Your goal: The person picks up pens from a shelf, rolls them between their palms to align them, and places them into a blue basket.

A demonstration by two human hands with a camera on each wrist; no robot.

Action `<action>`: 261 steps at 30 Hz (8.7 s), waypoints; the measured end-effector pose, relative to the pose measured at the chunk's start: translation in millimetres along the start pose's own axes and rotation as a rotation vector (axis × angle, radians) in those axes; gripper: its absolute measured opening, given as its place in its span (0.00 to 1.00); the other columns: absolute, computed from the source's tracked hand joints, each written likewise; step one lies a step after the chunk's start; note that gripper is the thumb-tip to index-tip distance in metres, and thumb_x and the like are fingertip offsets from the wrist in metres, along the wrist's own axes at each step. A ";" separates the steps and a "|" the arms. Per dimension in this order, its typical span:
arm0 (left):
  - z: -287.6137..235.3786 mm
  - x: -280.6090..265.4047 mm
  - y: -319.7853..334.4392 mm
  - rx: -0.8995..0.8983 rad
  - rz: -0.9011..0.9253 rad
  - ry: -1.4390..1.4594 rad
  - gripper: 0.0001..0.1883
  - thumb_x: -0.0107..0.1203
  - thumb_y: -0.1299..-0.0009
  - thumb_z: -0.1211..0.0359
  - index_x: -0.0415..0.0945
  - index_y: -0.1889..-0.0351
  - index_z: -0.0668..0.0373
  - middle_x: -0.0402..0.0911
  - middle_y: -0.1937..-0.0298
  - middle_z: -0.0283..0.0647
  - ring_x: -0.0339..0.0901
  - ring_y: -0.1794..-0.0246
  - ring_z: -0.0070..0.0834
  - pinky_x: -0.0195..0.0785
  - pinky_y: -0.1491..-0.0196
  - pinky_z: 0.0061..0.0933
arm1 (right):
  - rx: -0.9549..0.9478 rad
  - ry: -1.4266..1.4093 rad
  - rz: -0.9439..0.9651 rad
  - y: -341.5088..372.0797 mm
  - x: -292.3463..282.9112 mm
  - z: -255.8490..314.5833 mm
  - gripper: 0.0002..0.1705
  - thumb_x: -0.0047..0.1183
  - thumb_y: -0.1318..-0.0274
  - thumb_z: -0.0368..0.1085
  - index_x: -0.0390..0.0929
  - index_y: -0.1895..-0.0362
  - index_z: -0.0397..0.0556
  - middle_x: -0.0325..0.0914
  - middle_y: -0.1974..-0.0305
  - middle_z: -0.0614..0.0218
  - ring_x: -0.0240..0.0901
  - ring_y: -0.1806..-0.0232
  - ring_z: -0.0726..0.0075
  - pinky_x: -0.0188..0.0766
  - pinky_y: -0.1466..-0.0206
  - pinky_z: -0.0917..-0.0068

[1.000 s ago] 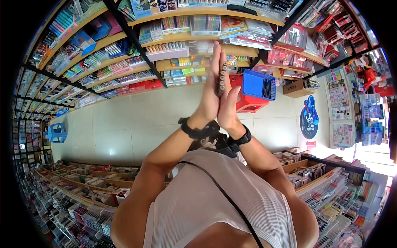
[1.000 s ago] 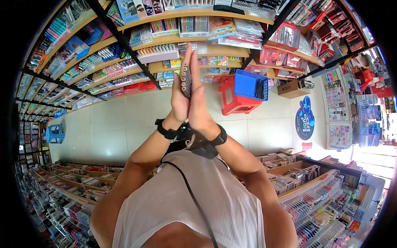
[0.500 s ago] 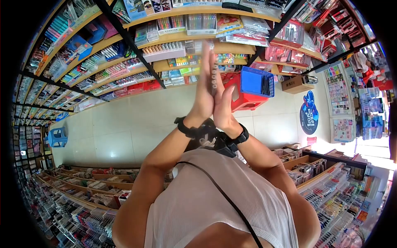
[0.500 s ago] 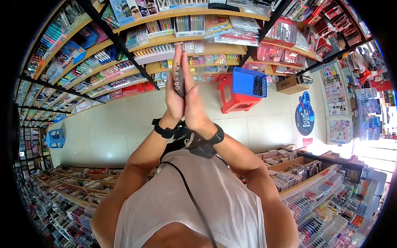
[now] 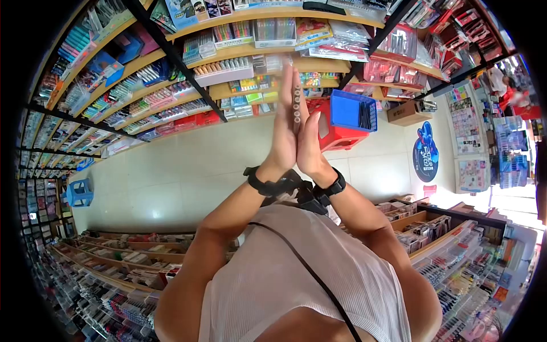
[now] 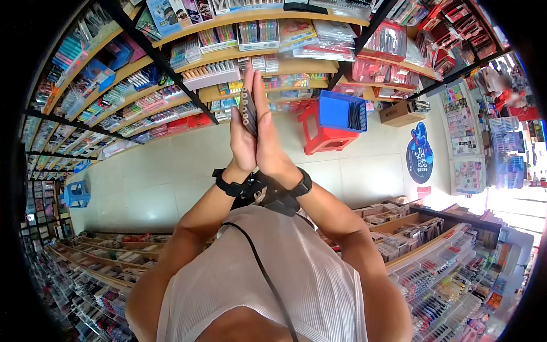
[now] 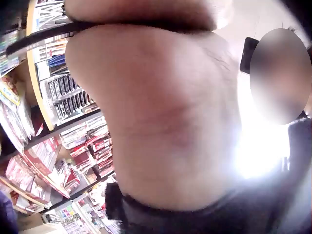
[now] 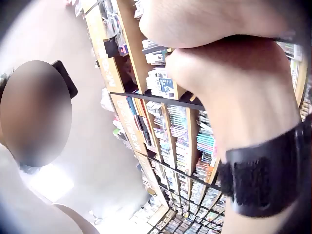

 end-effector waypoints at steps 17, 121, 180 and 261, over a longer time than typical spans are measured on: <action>7.0 8.2 20.3 0.061 0.078 -0.080 0.37 0.25 0.20 0.45 0.46 0.20 0.58 0.39 0.16 0.39 0.34 0.16 0.41 0.28 0.20 0.46 | 0.087 -0.133 -0.080 -15.2 -27.7 -27.4 0.50 0.10 0.29 0.71 0.34 0.19 0.46 0.30 0.18 0.64 0.20 0.17 0.62 0.18 0.19 0.64; 28.9 9.3 -14.3 -0.078 -0.023 0.060 0.38 0.21 0.19 0.44 0.40 0.20 0.62 0.39 0.16 0.39 0.30 0.16 0.33 0.20 0.19 0.36 | -0.007 0.109 0.001 19.9 -24.2 -11.3 0.52 0.16 0.29 0.70 0.26 0.21 0.42 0.25 0.18 0.51 0.21 0.17 0.49 0.24 0.19 0.58; 48.1 26.3 12.5 -0.043 -0.009 -0.030 0.32 0.24 0.16 0.54 0.38 0.19 0.61 0.33 0.16 0.44 0.27 0.16 0.35 0.22 0.20 0.34 | 0.132 -0.074 -0.070 37.3 -44.6 -15.9 0.51 0.07 0.31 0.72 0.33 0.20 0.45 0.31 0.18 0.59 0.25 0.17 0.56 0.24 0.19 0.63; 40.1 36.1 33.2 -0.038 0.012 -0.041 0.34 0.26 0.16 0.53 0.35 0.19 0.62 0.32 0.16 0.43 0.32 0.16 0.34 0.24 0.20 0.33 | 0.229 -0.097 -0.166 21.2 -58.9 -29.2 0.45 0.14 0.25 0.65 0.44 0.21 0.44 0.44 0.20 0.62 0.36 0.19 0.63 0.33 0.19 0.67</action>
Point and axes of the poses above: each hand's wrist, its own y-axis away from the middle knuckle, its own x-axis out of the palm, z = x × y, the point moved 5 cm from there along -y, towards the middle knuckle
